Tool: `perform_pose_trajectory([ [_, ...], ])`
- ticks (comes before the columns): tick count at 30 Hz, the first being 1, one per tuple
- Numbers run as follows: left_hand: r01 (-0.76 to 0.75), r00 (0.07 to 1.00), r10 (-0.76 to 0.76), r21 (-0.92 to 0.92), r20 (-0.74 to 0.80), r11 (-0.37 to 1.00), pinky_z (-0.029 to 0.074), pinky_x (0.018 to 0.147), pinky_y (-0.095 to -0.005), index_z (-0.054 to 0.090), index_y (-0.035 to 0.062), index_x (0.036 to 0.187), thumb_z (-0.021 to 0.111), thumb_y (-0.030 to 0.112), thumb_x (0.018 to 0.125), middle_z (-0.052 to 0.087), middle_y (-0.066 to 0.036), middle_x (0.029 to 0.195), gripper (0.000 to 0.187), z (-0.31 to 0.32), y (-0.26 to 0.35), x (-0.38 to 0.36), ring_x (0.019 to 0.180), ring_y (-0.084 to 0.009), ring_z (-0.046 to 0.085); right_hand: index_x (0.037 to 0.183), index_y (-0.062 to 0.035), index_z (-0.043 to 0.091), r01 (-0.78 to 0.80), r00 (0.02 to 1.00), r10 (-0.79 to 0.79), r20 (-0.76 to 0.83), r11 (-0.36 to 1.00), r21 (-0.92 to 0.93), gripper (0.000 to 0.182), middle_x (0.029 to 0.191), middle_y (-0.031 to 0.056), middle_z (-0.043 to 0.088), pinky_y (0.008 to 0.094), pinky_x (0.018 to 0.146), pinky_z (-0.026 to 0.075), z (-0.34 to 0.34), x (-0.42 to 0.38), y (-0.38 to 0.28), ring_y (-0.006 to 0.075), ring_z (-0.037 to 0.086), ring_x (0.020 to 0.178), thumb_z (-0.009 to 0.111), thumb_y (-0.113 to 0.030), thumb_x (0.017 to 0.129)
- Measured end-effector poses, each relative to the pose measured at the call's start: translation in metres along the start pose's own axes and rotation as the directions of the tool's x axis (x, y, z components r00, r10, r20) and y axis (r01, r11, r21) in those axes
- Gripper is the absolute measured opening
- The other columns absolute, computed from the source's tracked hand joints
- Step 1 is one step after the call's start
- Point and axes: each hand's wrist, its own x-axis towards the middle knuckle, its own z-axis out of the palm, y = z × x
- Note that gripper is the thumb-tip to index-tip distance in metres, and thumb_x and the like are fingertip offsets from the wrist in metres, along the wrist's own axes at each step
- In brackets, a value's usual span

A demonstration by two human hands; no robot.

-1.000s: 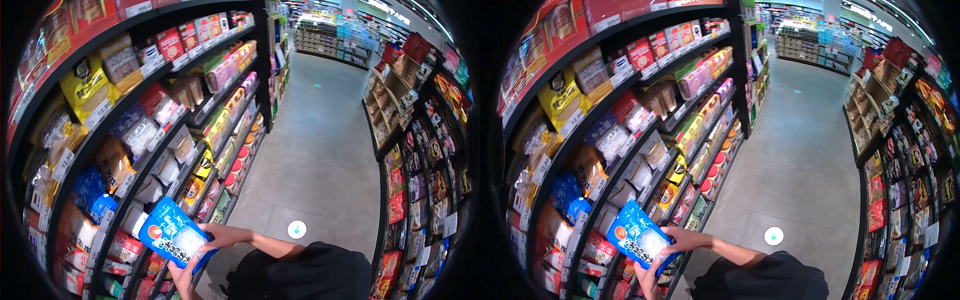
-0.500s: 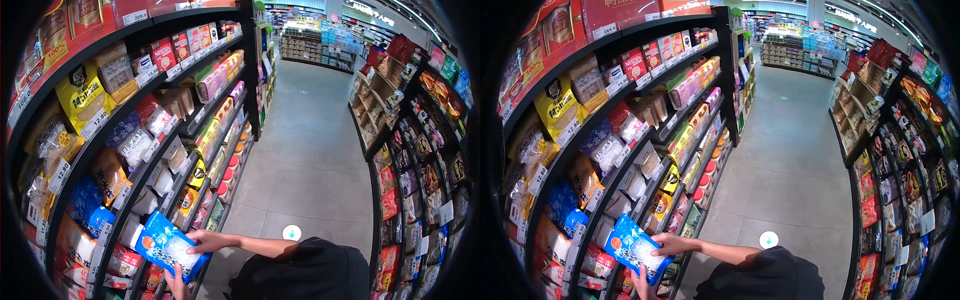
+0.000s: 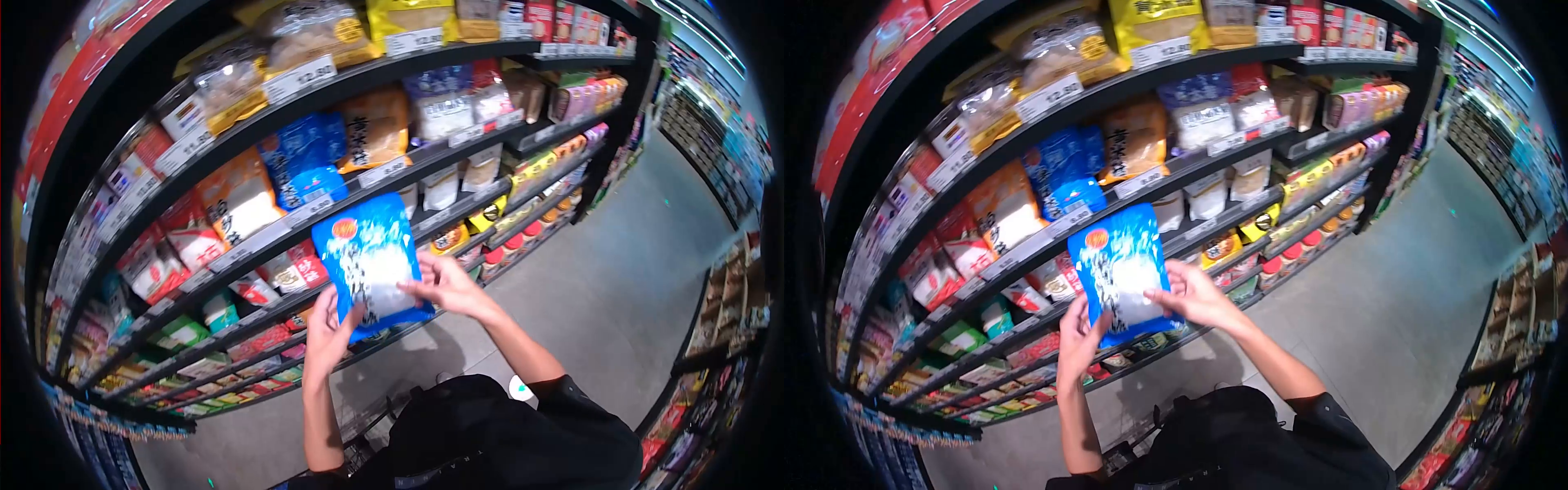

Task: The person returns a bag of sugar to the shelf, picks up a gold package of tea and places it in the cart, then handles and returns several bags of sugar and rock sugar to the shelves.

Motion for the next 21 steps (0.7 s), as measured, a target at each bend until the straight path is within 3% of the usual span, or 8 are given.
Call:
perform_pose_trajectory([
  [2, -0.090, 0.996, 0.090, 0.017, -0.018, 0.996, 0.046, 0.092, -0.0280, 0.046, -0.0061, 0.127, 0.060, -0.003, 0.090, 0.059, -0.010, 0.117, 0.041, -0.006, 0.024, 0.023, 0.108, -0.0141, 0.056, 0.114, 0.0039, 0.055, 0.101, 0.995, -0.101, 0.001, 0.995, 0.006, 0.034, 0.086, 0.0037, 0.065, 0.0226, 0.058, 0.049, 0.002, 0.025, -0.023, 0.0072, 0.059, 0.068, 0.069, -0.012, 0.088],
  [6, -0.259, 0.955, 0.291, 0.329, -0.051, 0.908, 0.048, 0.087, -0.0269, 0.047, -0.0085, 0.124, 0.064, 0.004, 0.089, 0.061, -0.012, 0.112, 0.040, -0.030, 0.062, 0.094, 0.102, -0.0135, 0.058, 0.111, 0.0032, 0.057, 0.287, 0.958, -0.282, 0.059, 0.954, -0.090, 0.031, 0.084, 0.0023, 0.065, 0.0222, 0.056, 0.048, -0.001, 0.107, -0.057, 0.0059, 0.058, 0.066, 0.068, -0.014, 0.089],
  [10, -0.271, 0.940, 0.337, 0.502, -0.044, 0.821, 0.051, 0.073, -0.0267, 0.055, -0.0087, 0.112, 0.069, 0.007, 0.086, 0.068, -0.011, 0.093, 0.033, -0.060, 0.089, 0.164, 0.084, -0.0121, 0.063, 0.102, 0.0023, 0.060, 0.345, 0.938, -0.332, 0.097, 0.913, -0.216, 0.031, 0.072, 0.0010, 0.061, 0.0224, 0.054, 0.044, -0.001, 0.184, -0.081, 0.0062, 0.057, 0.062, 0.070, -0.024, 0.088],
  [12, -0.261, 0.929, 0.363, 0.566, -0.073, 0.782, 0.051, 0.072, -0.0274, 0.057, -0.0090, 0.110, 0.071, 0.009, 0.083, 0.069, -0.013, 0.091, 0.035, -0.079, 0.091, 0.186, 0.082, -0.0138, 0.064, 0.094, 0.0019, 0.060, 0.330, 0.937, -0.347, 0.035, 0.850, -0.412, 0.029, 0.071, 0.0021, 0.061, 0.0236, 0.053, 0.043, 0.003, 0.208, -0.085, 0.0076, 0.057, 0.060, 0.072, -0.024, 0.087],
  [13, -0.249, 0.917, 0.387, 0.618, -0.098, 0.746, 0.051, 0.071, -0.0280, 0.059, -0.0093, 0.108, 0.073, 0.011, 0.081, 0.069, -0.015, 0.089, 0.037, -0.086, 0.090, 0.193, 0.081, -0.0155, 0.066, 0.094, 0.0019, 0.060, 0.335, 0.936, -0.349, 0.040, 0.852, -0.402, 0.029, 0.071, 0.0021, 0.061, 0.0236, 0.053, 0.043, 0.006, 0.212, -0.088, 0.0076, 0.057, 0.060, 0.072, -0.024, 0.087],
  [15, -0.220, 0.891, 0.434, 0.706, -0.136, 0.674, 0.051, 0.071, -0.0291, 0.061, -0.0097, 0.107, 0.075, 0.013, 0.079, 0.069, -0.017, 0.088, 0.039, -0.096, 0.082, 0.203, 0.080, -0.0176, 0.066, 0.100, 0.0084, 0.061, 0.392, 0.898, -0.438, 0.022, 0.777, -0.492, 0.047, 0.069, 0.0112, 0.065, 0.0290, 0.057, 0.050, 0.012, 0.220, -0.092, 0.0135, 0.065, 0.062, 0.078, -0.030, 0.079],
  [16, -0.185, 0.863, 0.478, 0.777, -0.165, 0.602, 0.052, 0.070, -0.0301, 0.062, -0.0102, 0.106, 0.077, 0.016, 0.076, 0.070, -0.019, 0.087, 0.042, -0.102, 0.076, 0.207, 0.079, -0.0197, 0.067, 0.100, 0.0084, 0.061, 0.396, 0.899, -0.438, 0.030, 0.779, -0.486, 0.047, 0.069, 0.0112, 0.065, 0.0290, 0.057, 0.050, 0.010, 0.230, -0.087, 0.0135, 0.065, 0.062, 0.078, -0.030, 0.079],
  [21, -0.180, 0.854, 0.471, 0.724, -0.220, 0.665, 0.054, 0.069, -0.0313, 0.062, -0.0106, 0.108, 0.078, 0.014, 0.076, 0.070, -0.019, 0.088, 0.043, -0.077, 0.077, 0.197, 0.074, -0.0197, 0.067, 0.112, 0.0122, 0.058, 0.309, 0.939, -0.344, -0.009, 0.855, -0.416, 0.058, 0.074, 0.0116, 0.067, 0.0309, 0.059, 0.049, -0.003, 0.252, -0.068, 0.0147, 0.062, 0.064, 0.076, -0.031, 0.078],
])
